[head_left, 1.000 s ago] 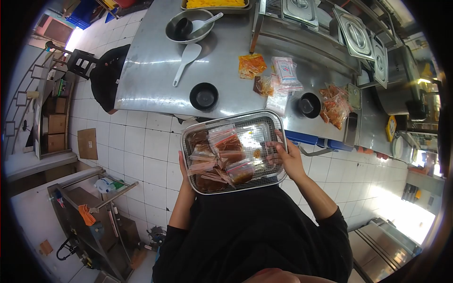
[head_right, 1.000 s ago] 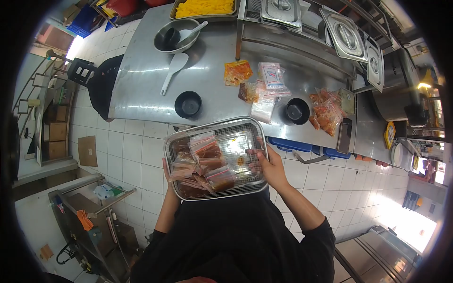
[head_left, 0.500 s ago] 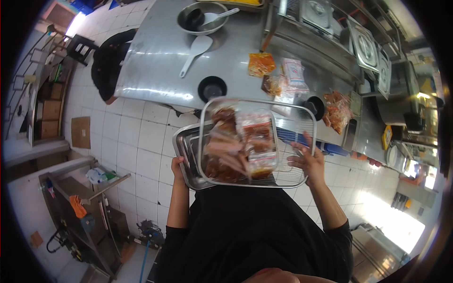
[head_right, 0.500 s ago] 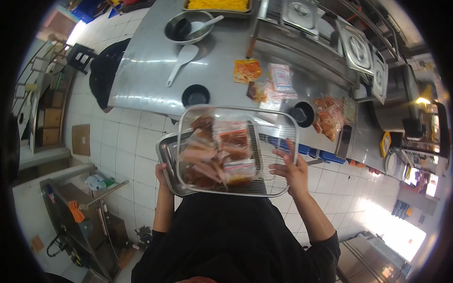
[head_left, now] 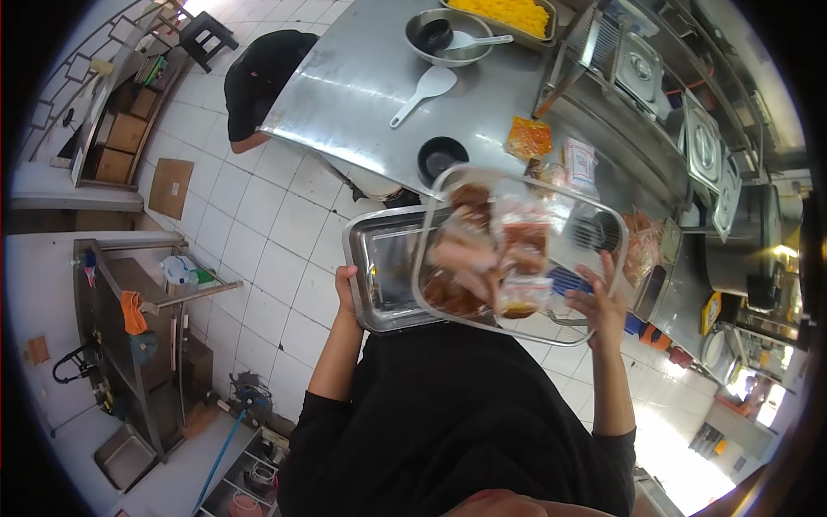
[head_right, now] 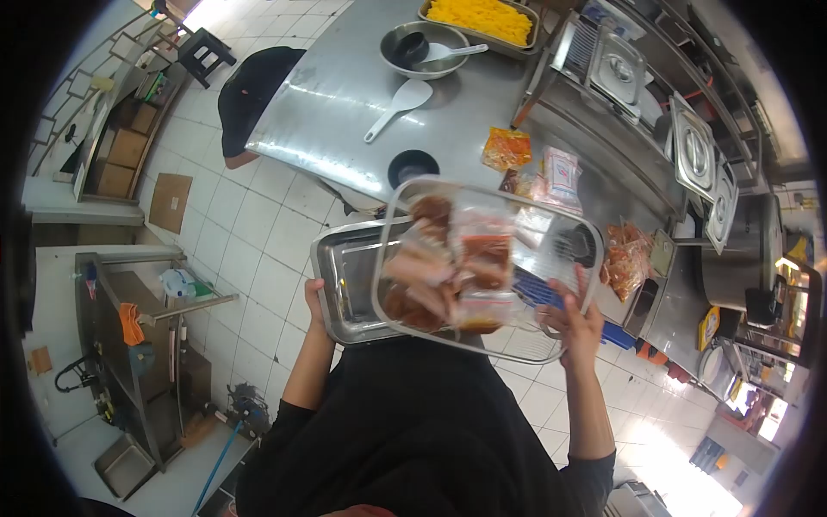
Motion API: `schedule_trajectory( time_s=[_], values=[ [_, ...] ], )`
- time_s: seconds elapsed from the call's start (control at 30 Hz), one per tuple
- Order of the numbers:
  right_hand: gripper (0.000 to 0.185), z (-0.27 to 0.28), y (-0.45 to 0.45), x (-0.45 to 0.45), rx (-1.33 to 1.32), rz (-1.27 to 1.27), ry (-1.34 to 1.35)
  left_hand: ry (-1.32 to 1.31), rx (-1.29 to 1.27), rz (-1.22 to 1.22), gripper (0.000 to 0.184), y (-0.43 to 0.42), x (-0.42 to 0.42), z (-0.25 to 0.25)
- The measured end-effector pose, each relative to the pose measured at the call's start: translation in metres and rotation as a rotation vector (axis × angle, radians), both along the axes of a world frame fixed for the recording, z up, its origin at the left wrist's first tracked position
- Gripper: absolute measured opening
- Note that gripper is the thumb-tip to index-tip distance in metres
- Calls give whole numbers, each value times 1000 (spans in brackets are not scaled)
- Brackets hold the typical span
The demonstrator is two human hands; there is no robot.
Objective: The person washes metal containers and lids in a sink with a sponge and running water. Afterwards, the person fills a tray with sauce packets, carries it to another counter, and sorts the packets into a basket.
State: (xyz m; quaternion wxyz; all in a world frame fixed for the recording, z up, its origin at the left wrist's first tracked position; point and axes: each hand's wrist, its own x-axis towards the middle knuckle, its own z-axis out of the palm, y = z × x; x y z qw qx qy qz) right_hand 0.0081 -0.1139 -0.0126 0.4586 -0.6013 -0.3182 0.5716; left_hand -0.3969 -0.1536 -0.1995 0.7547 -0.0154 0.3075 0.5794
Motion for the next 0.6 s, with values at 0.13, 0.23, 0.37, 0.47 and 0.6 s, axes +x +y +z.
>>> schedule_trajectory(
  time_s=[0.13, 0.23, 0.37, 0.47, 0.6],
  values=[
    [61, -21, 6, -17, -104, 248, 75, -44, 132, -160, 92, -5, 38, 6],
    [62, -28, 11, -29, -82, 415, 75, -81, 221, -230, 96, -23, 48, -2],
    [59, -14, 16, -47, 61, 665, -243, -41, 136, -138, 96, -45, 56, 19],
    [76, 32, 20, -74, 756, 611, -1081, -1, 103, -41, 96, -66, 55, 25],
    [83, 41, 26, -107, 928, 1142, -858, 40, 58, 112, 96, -106, 60, 32]
  ],
)
